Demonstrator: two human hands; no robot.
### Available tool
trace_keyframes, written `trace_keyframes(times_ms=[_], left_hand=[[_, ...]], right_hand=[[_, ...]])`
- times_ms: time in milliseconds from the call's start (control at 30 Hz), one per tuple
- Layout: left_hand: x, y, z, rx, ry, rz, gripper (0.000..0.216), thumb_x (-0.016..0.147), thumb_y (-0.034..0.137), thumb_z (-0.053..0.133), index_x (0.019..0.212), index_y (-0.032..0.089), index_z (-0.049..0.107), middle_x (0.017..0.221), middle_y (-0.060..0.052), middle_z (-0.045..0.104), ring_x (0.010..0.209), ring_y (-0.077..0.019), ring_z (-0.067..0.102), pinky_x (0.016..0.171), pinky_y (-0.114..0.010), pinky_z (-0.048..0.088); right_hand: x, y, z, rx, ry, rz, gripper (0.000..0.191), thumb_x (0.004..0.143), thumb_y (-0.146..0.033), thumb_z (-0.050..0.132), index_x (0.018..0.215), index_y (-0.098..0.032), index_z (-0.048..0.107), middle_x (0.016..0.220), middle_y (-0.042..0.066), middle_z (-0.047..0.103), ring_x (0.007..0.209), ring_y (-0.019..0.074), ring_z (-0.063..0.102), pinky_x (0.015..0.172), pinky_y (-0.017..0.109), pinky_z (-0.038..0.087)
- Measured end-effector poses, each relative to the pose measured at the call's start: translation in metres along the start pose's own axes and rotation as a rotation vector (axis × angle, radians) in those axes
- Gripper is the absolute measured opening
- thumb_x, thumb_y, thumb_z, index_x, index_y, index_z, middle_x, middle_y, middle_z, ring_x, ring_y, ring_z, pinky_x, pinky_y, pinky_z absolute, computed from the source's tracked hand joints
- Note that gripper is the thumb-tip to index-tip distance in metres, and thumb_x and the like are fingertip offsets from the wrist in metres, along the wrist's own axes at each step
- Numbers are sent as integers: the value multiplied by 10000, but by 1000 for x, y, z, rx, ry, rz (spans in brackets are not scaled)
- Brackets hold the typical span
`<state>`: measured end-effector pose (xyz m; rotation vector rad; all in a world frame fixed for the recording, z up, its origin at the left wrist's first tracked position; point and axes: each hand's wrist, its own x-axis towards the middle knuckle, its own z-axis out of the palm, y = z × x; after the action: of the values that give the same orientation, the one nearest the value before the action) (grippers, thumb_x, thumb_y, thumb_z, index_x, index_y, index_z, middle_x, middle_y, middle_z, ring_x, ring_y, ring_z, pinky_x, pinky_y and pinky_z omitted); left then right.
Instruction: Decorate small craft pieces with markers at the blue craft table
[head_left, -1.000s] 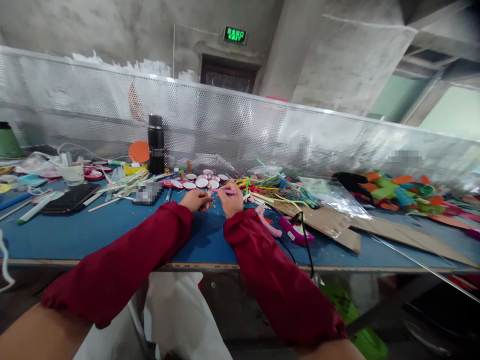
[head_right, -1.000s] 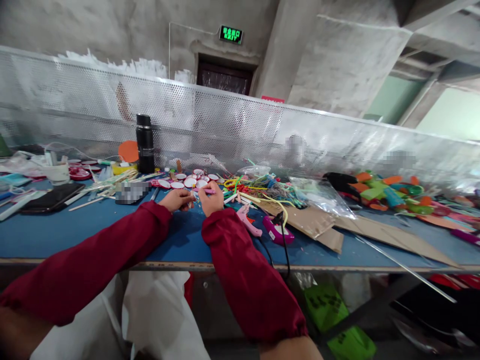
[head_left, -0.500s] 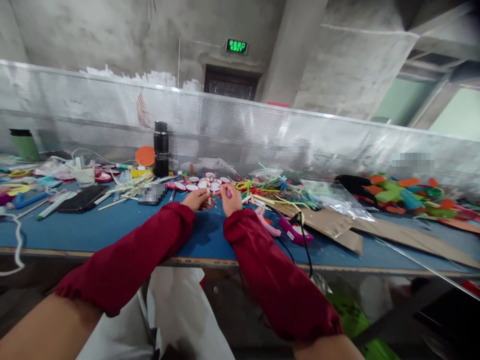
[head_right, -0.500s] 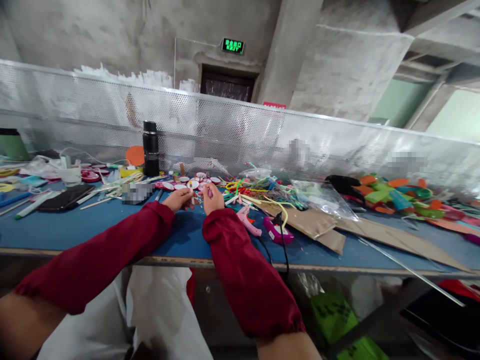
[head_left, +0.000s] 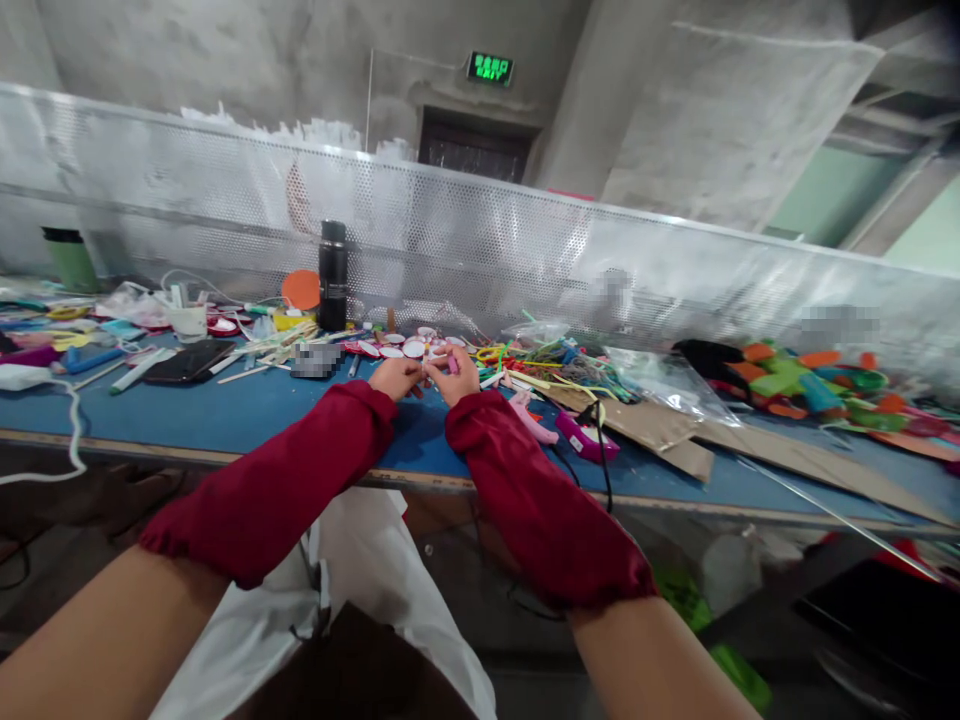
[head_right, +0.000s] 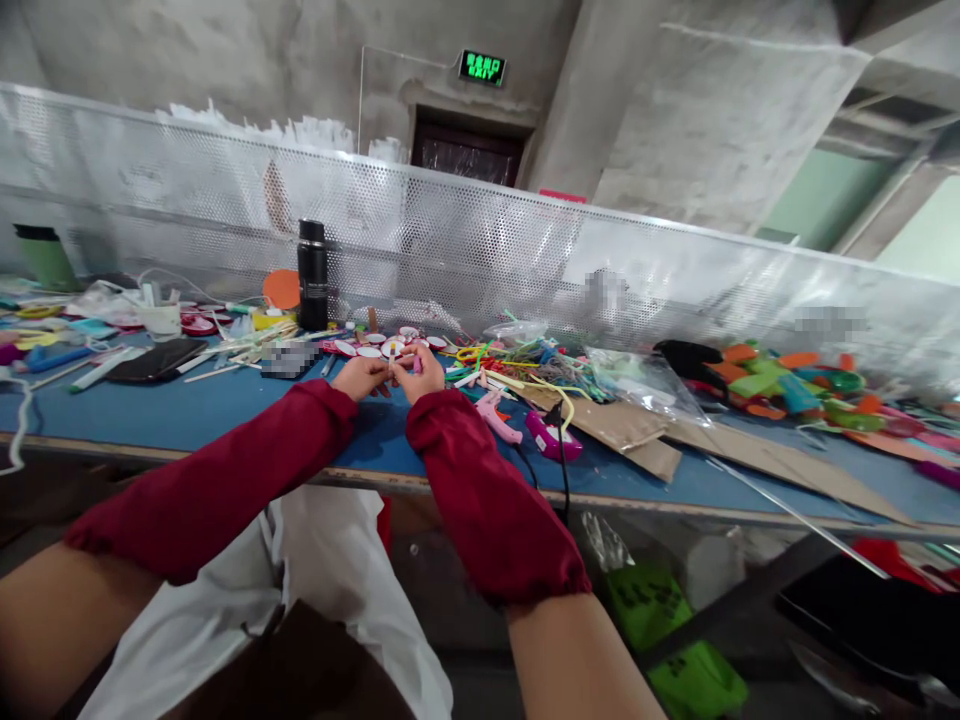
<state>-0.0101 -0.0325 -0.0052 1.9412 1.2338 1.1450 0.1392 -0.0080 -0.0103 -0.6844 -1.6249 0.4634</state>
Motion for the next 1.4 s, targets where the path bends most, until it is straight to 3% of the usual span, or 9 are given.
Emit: trace_keyframes(times_ms=[233, 467, 600, 767, 867, 1000, 1167, 1267, 1400], left_hand=[[1, 1, -10, 322, 67, 153, 319, 837, 414, 521, 710, 188, 708, 662, -28, 687, 634, -137, 620, 619, -202, 438], [-4, 18, -38, 386, 425, 135, 358, 890, 403, 448, 907, 184, 731, 946, -54, 724, 870, -173, 620, 782, -234, 429], [-33, 44, -53, 344, 602, 230, 339, 894, 375, 453, 1001, 175, 705, 1039, -57, 708, 950, -190, 611, 860, -279, 446], [-83, 59, -52, 455, 364, 455, 283, 886, 388, 501, 963, 212, 708, 1050, -44, 709, 1033, -206, 604, 971, -343, 415], [-84, 43, -55, 589, 181, 381, 301, 869, 411, 522, 1008, 213, 701, 1063, -57, 706, 1033, -222, 608, 964, -358, 418], [-71, 24, -55, 835, 3, 255, 513, 797, 512, 586, 1205, 204, 626, 1229, -105, 629, 1152, -279, 543, 1023, -399, 357], [-78, 20, -41, 999, 71, 11, 792, 648, 656, 651, 1321, 254, 537, 1211, -139, 600, 1146, -344, 511, 990, -428, 359], [-88, 20, -36, 1030, 56, -76, 770, 691, 723, 540, 1301, 253, 557, 1136, -160, 617, 1113, -367, 524, 942, -451, 380], [-87, 21, -44, 1029, -22, -76, 694, 757, 638, 521, 1338, 258, 514, 1131, -147, 629, 1098, -337, 556, 933, -415, 392]], right_hand=[[3, -8, 1, 109, 20, 60, 289, 630, -330, 682, 843, -229, 514, 675, -37, 655, 625, 139, 631, 657, 289, 513], [5, -7, 0, 101, 140, 87, 293, 627, -365, 667, 817, -224, 494, 630, -62, 598, 578, 112, 576, 615, 254, 489], [5, -4, 2, 110, 124, 74, 277, 639, -352, 667, 817, -227, 494, 624, -73, 581, 557, 91, 550, 583, 221, 468], [4, -4, 4, 127, 87, 65, 272, 635, -314, 685, 811, -228, 496, 598, -75, 580, 522, 88, 541, 552, 215, 457], [3, -5, 5, 129, 85, 74, 277, 635, -322, 696, 814, -223, 510, 616, -58, 602, 541, 99, 564, 563, 227, 471], [3, -5, 3, 98, 77, 87, 295, 629, -333, 704, 830, -218, 521, 635, -46, 625, 561, 112, 587, 576, 243, 491], [4, -5, 0, 67, 74, 62, 278, 629, -318, 690, 822, -211, 522, 645, -40, 632, 566, 116, 592, 560, 242, 487], [3, -4, 0, 68, 77, 45, 266, 637, -313, 684, 822, -213, 521, 650, -41, 635, 570, 115, 593, 575, 244, 493], [4, 0, 3, 42, 102, 20, 252, 650, -316, 685, 817, -220, 522, 646, -42, 627, 576, 115, 589, 598, 248, 500]])
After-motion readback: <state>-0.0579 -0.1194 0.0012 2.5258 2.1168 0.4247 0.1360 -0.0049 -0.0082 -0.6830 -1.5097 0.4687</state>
